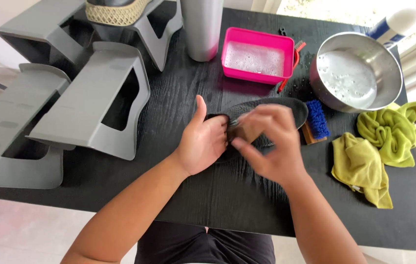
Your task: Scrubbing a black sneaker with a brush and soapy water, then wiping it with a cloth.
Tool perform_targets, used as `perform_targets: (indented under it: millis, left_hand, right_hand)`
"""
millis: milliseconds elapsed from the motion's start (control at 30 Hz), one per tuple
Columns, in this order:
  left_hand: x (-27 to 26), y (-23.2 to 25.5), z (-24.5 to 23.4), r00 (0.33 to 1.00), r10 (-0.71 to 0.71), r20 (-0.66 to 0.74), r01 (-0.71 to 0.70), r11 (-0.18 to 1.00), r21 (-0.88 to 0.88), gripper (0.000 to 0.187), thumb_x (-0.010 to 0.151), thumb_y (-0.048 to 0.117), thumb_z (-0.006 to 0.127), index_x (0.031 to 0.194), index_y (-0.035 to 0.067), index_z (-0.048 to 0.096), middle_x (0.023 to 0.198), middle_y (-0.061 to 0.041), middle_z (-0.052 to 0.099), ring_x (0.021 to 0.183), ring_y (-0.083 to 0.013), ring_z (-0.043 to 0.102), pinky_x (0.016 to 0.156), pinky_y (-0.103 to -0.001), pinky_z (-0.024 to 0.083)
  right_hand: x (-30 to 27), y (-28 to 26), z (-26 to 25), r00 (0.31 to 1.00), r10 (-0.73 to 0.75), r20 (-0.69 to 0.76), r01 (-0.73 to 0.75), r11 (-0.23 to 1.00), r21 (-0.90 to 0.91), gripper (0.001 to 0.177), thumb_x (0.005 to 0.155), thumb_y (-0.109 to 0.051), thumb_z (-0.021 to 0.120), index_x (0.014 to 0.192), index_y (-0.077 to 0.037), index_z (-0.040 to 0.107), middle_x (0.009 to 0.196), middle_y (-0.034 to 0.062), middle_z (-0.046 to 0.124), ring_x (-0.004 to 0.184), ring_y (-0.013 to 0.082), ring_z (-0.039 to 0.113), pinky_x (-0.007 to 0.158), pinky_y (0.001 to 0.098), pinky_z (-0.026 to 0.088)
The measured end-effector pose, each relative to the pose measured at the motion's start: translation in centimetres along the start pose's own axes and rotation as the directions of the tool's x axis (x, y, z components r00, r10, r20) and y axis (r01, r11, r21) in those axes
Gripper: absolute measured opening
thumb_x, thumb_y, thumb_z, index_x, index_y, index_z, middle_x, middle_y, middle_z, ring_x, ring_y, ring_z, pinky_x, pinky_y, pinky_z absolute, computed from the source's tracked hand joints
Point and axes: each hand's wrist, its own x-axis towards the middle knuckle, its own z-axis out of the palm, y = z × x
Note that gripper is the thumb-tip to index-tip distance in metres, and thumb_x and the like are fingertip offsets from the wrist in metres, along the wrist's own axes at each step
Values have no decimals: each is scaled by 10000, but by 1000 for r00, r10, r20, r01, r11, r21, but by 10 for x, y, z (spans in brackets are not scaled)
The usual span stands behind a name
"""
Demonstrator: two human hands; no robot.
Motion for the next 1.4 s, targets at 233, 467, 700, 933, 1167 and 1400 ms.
perform_targets:
  millis: [233,467,700,933,1167,1400]
  left_hand:
    - [-33,37,73,998,4,-62,-4,1000,1,1085,817,855,300,1424,-28,472,1396,-158,545,1356,-319,500,1166,-455,361]
    - [-22,26,55,998,-2,-57,5,998,61,1061,835,849,303,1417,-19,484,1430,-172,545,1368,-348,500,1166,-482,373]
    - [-32,36,74,997,-3,-80,7,998,58,1043,847,825,294,1431,-17,482,1426,-164,555,1379,-342,495,1163,-476,369]
    - [-33,38,78,998,-11,-65,14,999,49,1051,835,831,296,1433,-14,479,1440,-165,544,1387,-332,487,1172,-478,364]
    - [-27,31,63,998,-9,-67,12,999,39,1053,849,833,279,1454,-10,461,1454,-164,528,1397,-333,468,1183,-469,345]
    - [-30,34,70,998,6,-61,-4,999,37,1068,840,836,282,1446,-26,461,1428,-165,544,1379,-321,488,1170,-466,362]
  right_hand:
    - [-2,35,-34,998,63,-26,-68,932,-357,349,842,-153,888,1154,-101,740,1063,123,580,1069,367,591,934,486,449]
    - [-2,12,-12,992,123,28,-119,987,-112,396,756,-134,898,1131,-131,770,1075,109,644,1053,357,627,920,495,487]
    - [6,3,-16,994,113,-10,-114,993,-43,182,865,-208,839,985,-106,748,999,90,633,1045,332,623,979,469,459]
    - [-1,19,-24,990,138,5,-127,928,-349,354,812,-147,875,1140,-112,745,1038,107,588,1039,338,590,919,494,471]
    - [-1,0,-12,990,124,61,-117,987,-112,311,806,-174,857,1089,-97,757,1003,114,631,1033,316,599,949,475,463]
    - [2,0,-16,998,45,-35,-49,987,-152,241,805,-144,899,960,-94,721,985,71,614,1028,331,634,923,467,495]
